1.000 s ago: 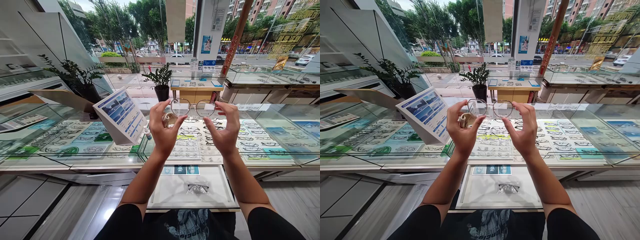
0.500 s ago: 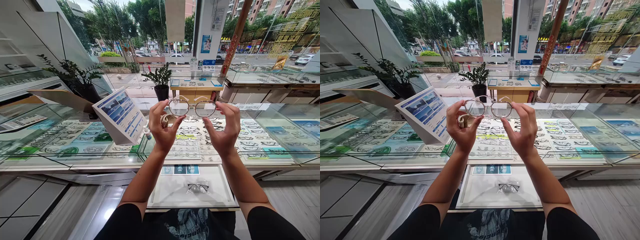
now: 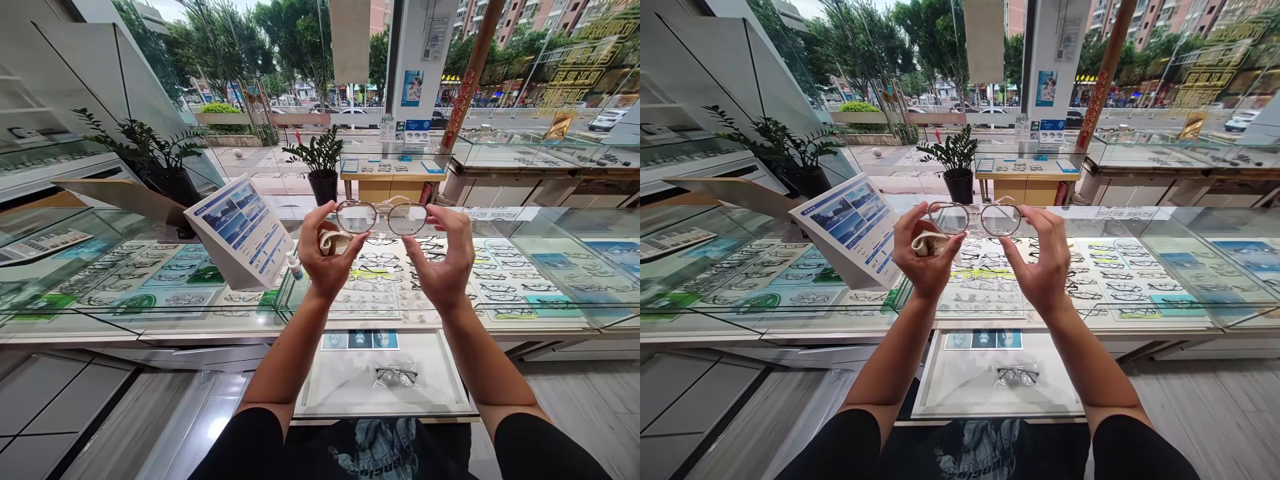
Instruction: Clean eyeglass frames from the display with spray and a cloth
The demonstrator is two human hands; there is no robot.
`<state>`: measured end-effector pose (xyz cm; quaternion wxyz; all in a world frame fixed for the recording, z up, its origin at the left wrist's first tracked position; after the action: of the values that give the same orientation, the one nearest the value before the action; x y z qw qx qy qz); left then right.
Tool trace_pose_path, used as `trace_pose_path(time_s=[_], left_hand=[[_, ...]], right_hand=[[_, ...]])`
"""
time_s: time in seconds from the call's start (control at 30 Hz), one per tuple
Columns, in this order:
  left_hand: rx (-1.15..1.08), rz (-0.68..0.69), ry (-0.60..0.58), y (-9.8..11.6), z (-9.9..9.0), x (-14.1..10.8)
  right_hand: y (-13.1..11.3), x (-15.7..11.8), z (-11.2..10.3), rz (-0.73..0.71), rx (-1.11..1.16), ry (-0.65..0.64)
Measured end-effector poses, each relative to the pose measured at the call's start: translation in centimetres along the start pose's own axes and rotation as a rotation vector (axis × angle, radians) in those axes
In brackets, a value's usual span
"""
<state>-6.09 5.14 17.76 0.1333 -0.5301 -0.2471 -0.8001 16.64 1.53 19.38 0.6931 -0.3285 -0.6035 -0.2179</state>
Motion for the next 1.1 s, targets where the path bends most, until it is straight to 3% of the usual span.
trace_pose_path(time_s=[0.3, 0.53, 0.87, 0.97, 1.1], left_hand=[[-0.106, -0.051, -0.009, -0.2, 0.1, 0.4], [-0.074, 0.009, -0.035, -0.2, 0.2, 0.5], [-0.110, -0.031, -0.098, -0.2, 0.5, 0.4], [-0.175, -0.100, -0.132, -0.3, 0.7, 0.5], [-0.233, -0.176, -0.302, -0.6, 1.3, 0.8]], right_hand=[[0.3, -0.2, 0.1, 0.164, 0.112, -0.044], [1.7, -0.6, 0.6, 0.531, 0.470, -0.077], [3.5, -1.0, 1.1, 0.857, 0.773, -0.036], [3.6, -1.0, 1.5, 0.882, 0.807, -0.088], [4.2, -0.9, 2.0, 0.936, 0.778, -0.261]])
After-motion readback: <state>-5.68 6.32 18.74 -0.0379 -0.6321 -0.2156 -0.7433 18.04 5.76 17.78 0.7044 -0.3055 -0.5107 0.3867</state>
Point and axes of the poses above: each hand's wrist, its own x-axis towards the middle knuckle, its own z-axis out of the palm, y = z × x, the point moved 6 cm from there along x, towards the middle knuckle, and after that the axes turned 12 degrees about y, right-handed, at the moved point
